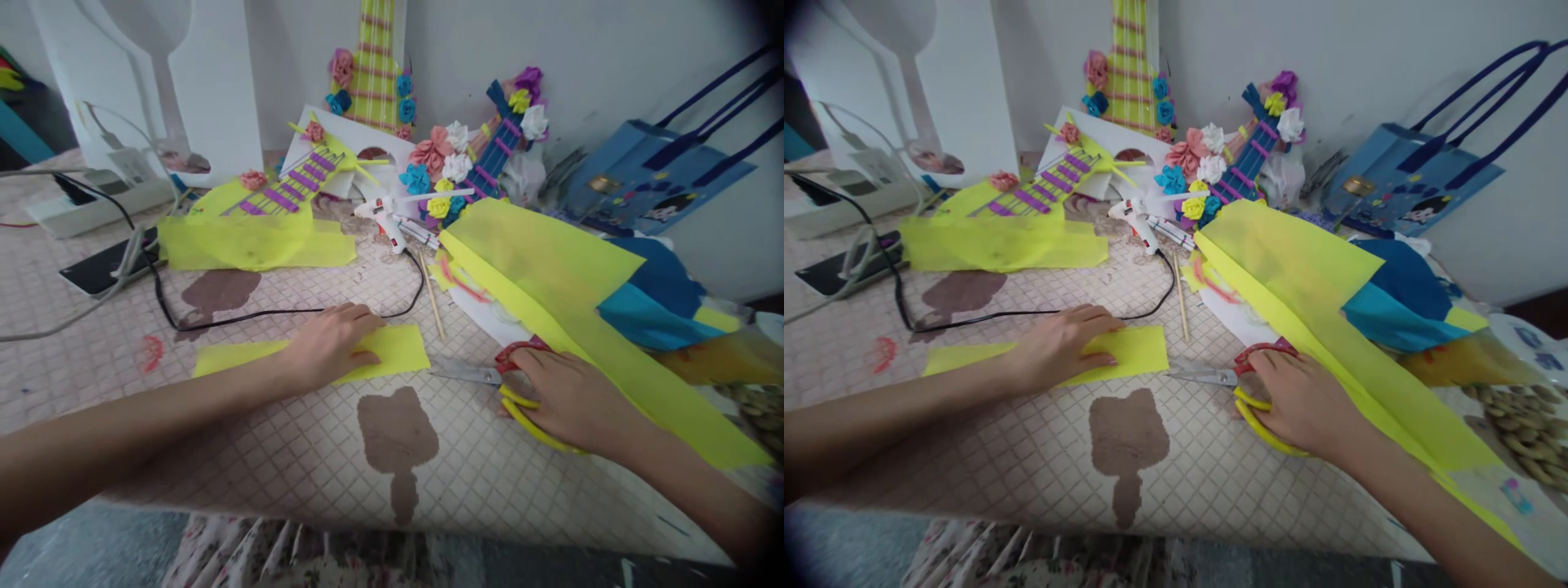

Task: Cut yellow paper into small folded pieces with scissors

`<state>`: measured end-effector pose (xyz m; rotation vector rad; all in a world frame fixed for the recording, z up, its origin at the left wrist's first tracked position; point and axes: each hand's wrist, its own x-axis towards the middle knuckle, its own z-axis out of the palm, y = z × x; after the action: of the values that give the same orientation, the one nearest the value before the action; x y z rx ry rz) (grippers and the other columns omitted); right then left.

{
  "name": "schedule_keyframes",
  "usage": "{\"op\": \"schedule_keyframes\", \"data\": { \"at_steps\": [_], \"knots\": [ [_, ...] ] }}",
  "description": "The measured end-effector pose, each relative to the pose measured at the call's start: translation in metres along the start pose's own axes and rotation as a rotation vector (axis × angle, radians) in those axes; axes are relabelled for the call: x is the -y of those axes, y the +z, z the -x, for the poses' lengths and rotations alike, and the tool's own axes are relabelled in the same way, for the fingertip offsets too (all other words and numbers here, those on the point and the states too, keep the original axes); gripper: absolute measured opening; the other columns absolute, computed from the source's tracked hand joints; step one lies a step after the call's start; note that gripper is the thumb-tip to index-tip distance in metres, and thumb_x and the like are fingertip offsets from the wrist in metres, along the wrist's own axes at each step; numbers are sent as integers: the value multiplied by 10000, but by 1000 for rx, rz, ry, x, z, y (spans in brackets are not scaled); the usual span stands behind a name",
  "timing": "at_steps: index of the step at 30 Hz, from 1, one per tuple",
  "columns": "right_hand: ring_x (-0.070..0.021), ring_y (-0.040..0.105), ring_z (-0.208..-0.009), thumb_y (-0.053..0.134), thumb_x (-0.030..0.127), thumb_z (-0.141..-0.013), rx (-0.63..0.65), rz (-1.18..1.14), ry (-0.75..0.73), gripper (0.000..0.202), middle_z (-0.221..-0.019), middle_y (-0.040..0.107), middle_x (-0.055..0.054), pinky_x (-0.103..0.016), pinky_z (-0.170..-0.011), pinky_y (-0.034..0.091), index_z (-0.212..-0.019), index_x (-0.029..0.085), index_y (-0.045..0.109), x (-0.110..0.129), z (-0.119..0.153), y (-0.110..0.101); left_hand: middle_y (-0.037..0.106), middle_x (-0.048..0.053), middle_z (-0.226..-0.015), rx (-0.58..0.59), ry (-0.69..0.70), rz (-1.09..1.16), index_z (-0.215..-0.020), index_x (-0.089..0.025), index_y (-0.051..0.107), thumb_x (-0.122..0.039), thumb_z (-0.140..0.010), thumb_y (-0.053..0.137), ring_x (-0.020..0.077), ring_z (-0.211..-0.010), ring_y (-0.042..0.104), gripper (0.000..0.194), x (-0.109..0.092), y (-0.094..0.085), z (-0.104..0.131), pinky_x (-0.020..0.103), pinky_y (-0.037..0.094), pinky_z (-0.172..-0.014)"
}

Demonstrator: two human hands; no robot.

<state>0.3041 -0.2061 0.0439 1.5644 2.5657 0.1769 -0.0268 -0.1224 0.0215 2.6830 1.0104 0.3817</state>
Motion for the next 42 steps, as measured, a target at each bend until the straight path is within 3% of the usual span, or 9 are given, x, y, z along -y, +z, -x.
{"op": "schedule_keyframes", "data": {
  "at_steps": [9, 27, 32, 36, 42],
  "knots": [
    [-275, 620, -789, 580, 439, -746, -19, 15, -4, 315, -852, 645, -95, -365, -681, 429, -905, 179, 501, 1, 1, 0, 594, 95, -1117, -48, 69, 32, -1124, -162, 544, -310, -852, 542, 231, -1021, 553, 310, 2, -2, 3, 399, 445, -882],
    [-274, 616, -790, 593, 506, -730, 1, 9, -10, 375, -837, 642, -87, -352, -675, 410, -893, 183, 497, 1, 0, 5, 611, 91, -1136, -43, 128, 48, -1120, -166, 558, -273, -865, 521, 223, -1044, 555, 280, -2, -3, 0, 393, 433, -887],
    [-268, 613, -773, 589, 494, -735, 1, 3, -48, 355, -846, 643, -92, -354, -681, 394, -881, 186, 490, 1, -6, 5, 606, 101, -1214, 7, 353, 133, -1146, -184, 578, -186, -876, 491, 223, -1191, 503, 284, -7, -9, -13, 408, 375, -1004],
    [-263, 611, -743, 586, 491, -729, -6, 6, -55, 344, -812, 642, -86, -343, -652, 380, -858, 187, 491, 4, -11, 3, 521, 46, -1338, 170, 579, 257, -1204, -282, 568, -131, -887, 439, 166, -1271, 437, 374, -6, -12, -30, 361, 312, -1087],
    [-272, 620, -773, 564, 534, -740, 37, 21, -61, 384, -819, 644, -88, -360, -706, 379, -866, 180, 484, 7, -16, 1, 475, -17, -1373, 238, 598, 310, -1284, -379, 479, -202, -855, 510, 149, -1291, 402, 465, 10, 0, -41, 367, 188, -1139]
  ]
}}
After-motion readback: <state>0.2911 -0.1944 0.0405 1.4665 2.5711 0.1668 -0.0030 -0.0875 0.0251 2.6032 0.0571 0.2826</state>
